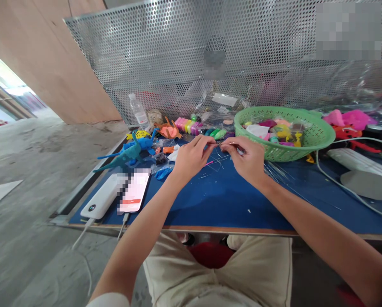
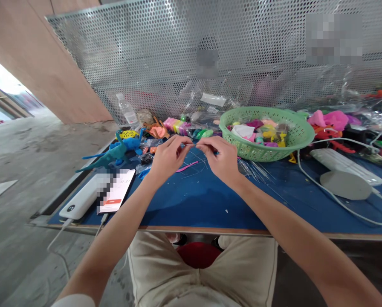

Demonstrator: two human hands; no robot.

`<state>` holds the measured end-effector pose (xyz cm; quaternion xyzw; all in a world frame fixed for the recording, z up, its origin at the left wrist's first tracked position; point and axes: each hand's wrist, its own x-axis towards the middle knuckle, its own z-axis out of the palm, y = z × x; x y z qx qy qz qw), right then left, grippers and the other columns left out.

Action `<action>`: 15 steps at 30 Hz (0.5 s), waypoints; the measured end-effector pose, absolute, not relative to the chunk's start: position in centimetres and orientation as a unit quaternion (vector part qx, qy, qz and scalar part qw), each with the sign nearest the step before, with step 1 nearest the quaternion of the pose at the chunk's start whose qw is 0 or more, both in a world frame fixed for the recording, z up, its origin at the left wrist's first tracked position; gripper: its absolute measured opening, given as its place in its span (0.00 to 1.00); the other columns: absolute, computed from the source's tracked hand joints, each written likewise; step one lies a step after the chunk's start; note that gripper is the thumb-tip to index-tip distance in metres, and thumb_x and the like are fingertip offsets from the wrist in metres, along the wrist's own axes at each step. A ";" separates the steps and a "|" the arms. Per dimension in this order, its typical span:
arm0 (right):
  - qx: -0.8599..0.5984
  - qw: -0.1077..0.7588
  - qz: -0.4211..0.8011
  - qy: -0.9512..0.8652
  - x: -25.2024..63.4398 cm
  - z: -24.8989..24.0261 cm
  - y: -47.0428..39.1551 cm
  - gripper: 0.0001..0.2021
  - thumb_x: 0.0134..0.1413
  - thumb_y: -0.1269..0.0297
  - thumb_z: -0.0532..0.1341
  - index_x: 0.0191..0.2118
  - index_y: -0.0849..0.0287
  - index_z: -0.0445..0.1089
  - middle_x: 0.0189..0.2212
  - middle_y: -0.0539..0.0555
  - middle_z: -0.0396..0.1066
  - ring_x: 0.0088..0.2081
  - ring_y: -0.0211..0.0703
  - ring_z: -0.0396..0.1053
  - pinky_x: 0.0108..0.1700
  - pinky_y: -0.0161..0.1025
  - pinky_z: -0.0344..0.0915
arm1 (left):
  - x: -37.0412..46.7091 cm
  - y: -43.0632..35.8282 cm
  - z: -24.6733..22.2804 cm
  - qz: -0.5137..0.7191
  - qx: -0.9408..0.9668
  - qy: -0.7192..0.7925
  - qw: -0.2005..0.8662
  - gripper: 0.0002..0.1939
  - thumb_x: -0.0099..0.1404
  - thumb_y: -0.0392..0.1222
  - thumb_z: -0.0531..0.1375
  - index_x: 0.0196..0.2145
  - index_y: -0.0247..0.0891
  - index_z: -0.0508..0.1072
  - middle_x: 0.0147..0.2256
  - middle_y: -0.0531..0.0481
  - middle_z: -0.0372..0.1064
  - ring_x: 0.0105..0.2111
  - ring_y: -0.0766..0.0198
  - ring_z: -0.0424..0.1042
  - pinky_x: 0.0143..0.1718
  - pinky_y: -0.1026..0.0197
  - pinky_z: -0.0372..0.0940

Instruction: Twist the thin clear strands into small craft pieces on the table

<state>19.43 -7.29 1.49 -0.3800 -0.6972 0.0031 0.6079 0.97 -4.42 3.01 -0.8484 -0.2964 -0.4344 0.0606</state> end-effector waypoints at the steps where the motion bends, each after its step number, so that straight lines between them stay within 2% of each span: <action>1: -0.366 0.603 -0.032 -0.708 19.5 1.5 -7.3 0.06 0.63 0.64 0.62 0.36 0.52 0.77 0.31 0.51 0.78 0.33 0.42 0.75 0.37 0.42 0.70 | 0.9 -4.4 3.3 -0.438 -0.850 -0.294 0.005 0.08 0.72 0.41 0.57 0.41 0.37 0.74 0.37 0.48 0.77 0.31 0.68 0.74 0.32 0.65 0.67; 5: -0.308 0.579 -0.117 -0.746 19.6 1.4 -7.7 0.08 0.64 0.68 0.60 0.40 0.50 0.77 0.33 0.51 0.80 0.35 0.43 0.76 0.39 0.43 0.71 | -0.2 -4.7 5.1 -0.389 -0.852 -0.266 -0.228 0.10 0.69 0.45 0.59 0.40 0.36 0.76 0.37 0.47 0.78 0.35 0.65 0.77 0.37 0.63 0.72; 7: -0.282 0.567 -0.147 -0.760 19.6 1.5 -8.1 0.09 0.63 0.69 0.60 0.41 0.49 0.76 0.34 0.50 0.80 0.34 0.42 0.76 0.38 0.42 0.71 | -1.2 -5.5 6.1 -0.358 -0.850 -0.252 -0.293 0.12 0.68 0.47 0.61 0.42 0.37 0.77 0.40 0.46 0.78 0.39 0.63 0.78 0.41 0.61 0.73; 11: -0.201 0.516 -0.242 -0.797 20.0 2.4 -9.4 0.10 0.60 0.70 0.64 0.42 0.45 0.76 0.38 0.46 0.81 0.33 0.40 0.76 0.35 0.40 0.71 | -3.5 -8.0 7.1 -0.347 -0.841 -0.247 -0.333 0.12 0.66 0.46 0.64 0.44 0.38 0.77 0.43 0.46 0.78 0.44 0.61 0.77 0.47 0.59 0.72; 13: -0.189 0.463 -0.277 -0.820 20.3 3.1 -10.0 0.10 0.57 0.67 0.67 0.41 0.43 0.77 0.40 0.43 0.81 0.30 0.39 0.75 0.31 0.40 0.68 | -4.2 -9.1 6.9 -0.355 -0.833 -0.261 -0.336 0.11 0.68 0.46 0.62 0.44 0.39 0.77 0.43 0.46 0.78 0.43 0.61 0.77 0.47 0.60 0.72; 15: -0.210 0.421 -0.261 -0.843 20.6 3.7 -10.4 0.09 0.57 0.65 0.67 0.39 0.39 0.78 0.38 0.41 0.81 0.27 0.39 0.73 0.28 0.41 0.66 | -4.4 -9.9 6.6 -0.360 -0.829 -0.280 -0.325 0.10 0.68 0.46 0.61 0.43 0.39 0.78 0.41 0.46 0.79 0.42 0.61 0.77 0.45 0.60 0.72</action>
